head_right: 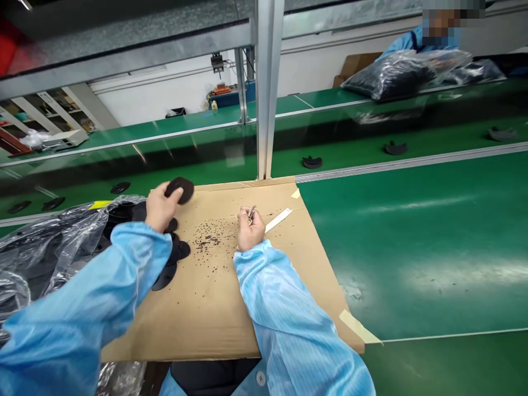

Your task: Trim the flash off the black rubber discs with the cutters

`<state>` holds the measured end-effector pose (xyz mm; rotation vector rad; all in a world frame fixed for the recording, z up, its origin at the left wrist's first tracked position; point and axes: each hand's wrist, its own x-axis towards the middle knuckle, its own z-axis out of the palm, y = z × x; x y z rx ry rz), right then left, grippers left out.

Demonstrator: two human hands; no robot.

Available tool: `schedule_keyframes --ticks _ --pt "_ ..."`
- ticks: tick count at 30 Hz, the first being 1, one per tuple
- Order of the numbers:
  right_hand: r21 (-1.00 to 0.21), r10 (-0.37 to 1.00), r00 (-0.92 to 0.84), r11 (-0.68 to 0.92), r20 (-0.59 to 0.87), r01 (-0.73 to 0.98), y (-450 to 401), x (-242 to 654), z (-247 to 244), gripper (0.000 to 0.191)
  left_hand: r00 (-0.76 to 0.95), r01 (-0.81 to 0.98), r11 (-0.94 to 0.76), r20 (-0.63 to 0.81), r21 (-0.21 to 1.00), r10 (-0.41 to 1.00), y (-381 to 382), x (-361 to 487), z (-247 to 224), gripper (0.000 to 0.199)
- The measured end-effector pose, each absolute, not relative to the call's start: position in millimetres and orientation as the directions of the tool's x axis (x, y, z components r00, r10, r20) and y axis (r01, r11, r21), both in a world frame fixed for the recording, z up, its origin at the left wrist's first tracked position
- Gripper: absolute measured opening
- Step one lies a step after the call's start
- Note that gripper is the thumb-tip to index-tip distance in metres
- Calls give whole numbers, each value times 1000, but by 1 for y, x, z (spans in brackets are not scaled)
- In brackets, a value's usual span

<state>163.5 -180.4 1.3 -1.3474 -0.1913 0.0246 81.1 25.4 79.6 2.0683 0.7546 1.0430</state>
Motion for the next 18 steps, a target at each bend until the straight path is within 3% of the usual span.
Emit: schedule_keyframes --ticks 5,9,13,18 --pt "-970 180 969 204 167 129 -183 162 3 29 581 292 -750 512 594 633 53 122 92 68" --pt "-972 193 966 193 174 136 -185 161 4 29 728 189 -812 476 552 493 -3 106 61 54" --pt "-974 202 964 184 173 136 -185 160 6 30 863 133 -823 344 552 370 -66 67 43 43" --pt "-969 253 940 154 229 195 -183 157 5 31 806 102 -690 347 716 479 -109 38 36 32"
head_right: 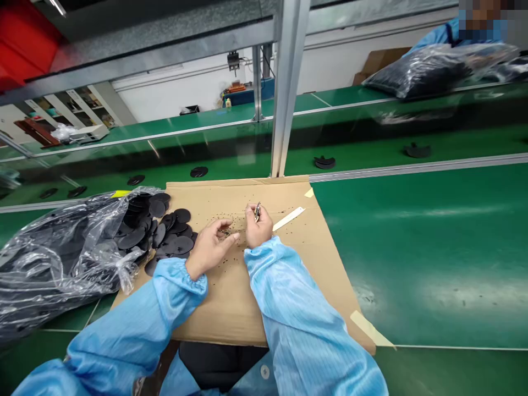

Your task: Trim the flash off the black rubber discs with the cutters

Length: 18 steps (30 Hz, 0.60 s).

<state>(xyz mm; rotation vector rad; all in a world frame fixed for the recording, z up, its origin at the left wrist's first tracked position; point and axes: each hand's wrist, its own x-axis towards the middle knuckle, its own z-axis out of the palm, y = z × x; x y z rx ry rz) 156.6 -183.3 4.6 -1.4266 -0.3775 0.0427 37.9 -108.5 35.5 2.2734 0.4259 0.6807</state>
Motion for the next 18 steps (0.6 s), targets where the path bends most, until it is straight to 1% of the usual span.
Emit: schedule_keyframes --ticks 3,5,7,11,15,18 --pt "-959 273 920 128 280 254 -183 153 4 31 699 55 -598 397 800 594 -115 37 21 23" --pt "-949 296 901 94 316 302 -184 150 5 29 628 10 -577 444 817 639 -113 40 11 19" --pt "-934 324 878 59 353 354 -184 147 6 27 594 -24 -575 474 818 650 -109 43 3 16" --pt "-897 378 831 -1 409 442 -182 141 6 23 626 -80 -546 469 834 623 -106 44 1 17" --pt "-860 388 803 -50 452 509 -177 137 4 19 683 -118 -454 404 883 609 -107 43 4 17" --pt "-851 390 801 -76 454 519 -174 136 2 18 694 -119 -393 359 912 624 -108 43 6 20"
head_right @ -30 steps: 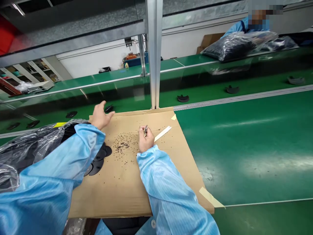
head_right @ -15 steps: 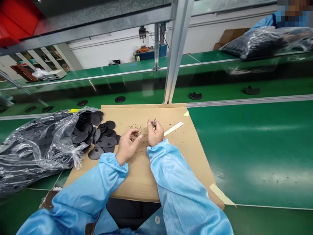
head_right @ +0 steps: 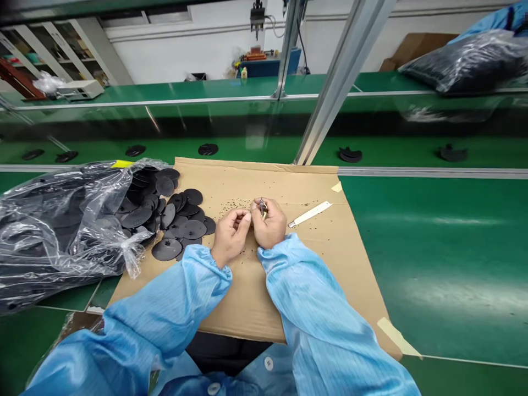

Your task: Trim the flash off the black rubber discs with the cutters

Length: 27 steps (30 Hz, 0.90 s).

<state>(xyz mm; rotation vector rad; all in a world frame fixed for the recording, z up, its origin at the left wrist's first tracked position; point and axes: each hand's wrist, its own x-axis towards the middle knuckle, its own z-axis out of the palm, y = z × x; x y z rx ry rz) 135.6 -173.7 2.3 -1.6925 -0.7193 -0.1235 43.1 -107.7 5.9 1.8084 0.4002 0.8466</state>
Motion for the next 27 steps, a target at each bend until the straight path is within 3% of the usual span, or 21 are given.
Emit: schedule_keyframes --ticks 10,27 --pt "-878 352 835 -69 423 474 -172 132 2 15 788 -168 -70 177 983 589 -110 46 6 30" --pt "-823 475 712 48 517 566 -175 128 -3 25 828 -232 34 179 972 531 -106 48 -1 42"
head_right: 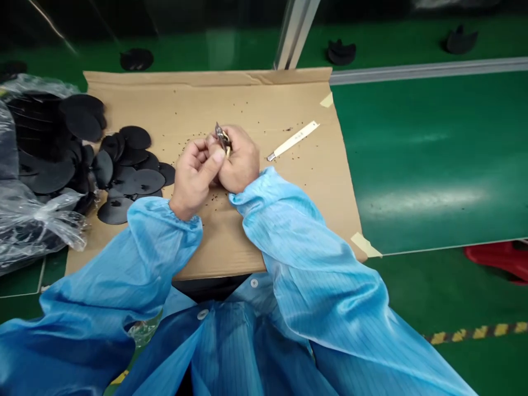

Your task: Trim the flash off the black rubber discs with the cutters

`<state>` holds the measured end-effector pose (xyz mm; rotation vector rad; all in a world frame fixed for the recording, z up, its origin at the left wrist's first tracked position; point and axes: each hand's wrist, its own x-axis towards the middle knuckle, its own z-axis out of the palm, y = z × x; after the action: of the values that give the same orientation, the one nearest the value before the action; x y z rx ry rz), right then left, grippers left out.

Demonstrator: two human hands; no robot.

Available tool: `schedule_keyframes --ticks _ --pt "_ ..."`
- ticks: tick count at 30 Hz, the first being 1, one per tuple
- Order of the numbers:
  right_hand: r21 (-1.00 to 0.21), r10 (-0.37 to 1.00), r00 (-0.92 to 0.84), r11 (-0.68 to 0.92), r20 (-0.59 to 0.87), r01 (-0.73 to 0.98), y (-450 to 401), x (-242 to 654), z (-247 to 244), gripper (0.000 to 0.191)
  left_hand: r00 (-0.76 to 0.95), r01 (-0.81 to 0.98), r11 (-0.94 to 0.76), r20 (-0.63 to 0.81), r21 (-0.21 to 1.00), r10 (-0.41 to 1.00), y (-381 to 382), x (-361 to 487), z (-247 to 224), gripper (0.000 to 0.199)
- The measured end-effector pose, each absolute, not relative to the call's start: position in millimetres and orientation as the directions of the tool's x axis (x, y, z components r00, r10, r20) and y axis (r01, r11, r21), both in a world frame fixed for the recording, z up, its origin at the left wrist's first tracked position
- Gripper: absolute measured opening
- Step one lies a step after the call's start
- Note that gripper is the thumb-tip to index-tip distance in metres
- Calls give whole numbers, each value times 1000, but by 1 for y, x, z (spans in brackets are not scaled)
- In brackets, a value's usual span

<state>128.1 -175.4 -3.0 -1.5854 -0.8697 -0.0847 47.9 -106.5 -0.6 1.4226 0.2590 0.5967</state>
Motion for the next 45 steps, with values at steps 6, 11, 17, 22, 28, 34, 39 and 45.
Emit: schedule_keyframes --ticks 6,11,17,22,28,34,39,45 --pt "-843 524 712 23 468 538 -174 129 -5 24 829 -241 70 168 968 533 -106 48 0 42" --pt "-867 574 712 -8 404 498 -175 129 -5 25 838 -246 140 138 959 527 -104 48 -1 42" --pt "-811 575 672 -26 467 585 -176 127 -3 21 886 -212 300 53 930 461 -103 48 -2 33" --pt "-777 553 680 -92 480 623 -176 128 -1 20 900 -172 382 -13 908 437 -103 45 3 30" --pt "-762 569 656 -77 495 643 -177 130 -1 25 925 -165 392 4 905 381 -102 44 5 28" --pt "-779 567 682 -107 463 618 -179 127 2 21 935 -158 340 30 927 353 -105 43 7 28" --pt "-767 589 667 -119 456 630 -180 127 5 18 933 -154 319 31 935 358 -105 43 9 31" --pt "-765 600 663 -127 447 631 -179 128 6 22 927 -140 326 8 935 375 -105 42 11 31"
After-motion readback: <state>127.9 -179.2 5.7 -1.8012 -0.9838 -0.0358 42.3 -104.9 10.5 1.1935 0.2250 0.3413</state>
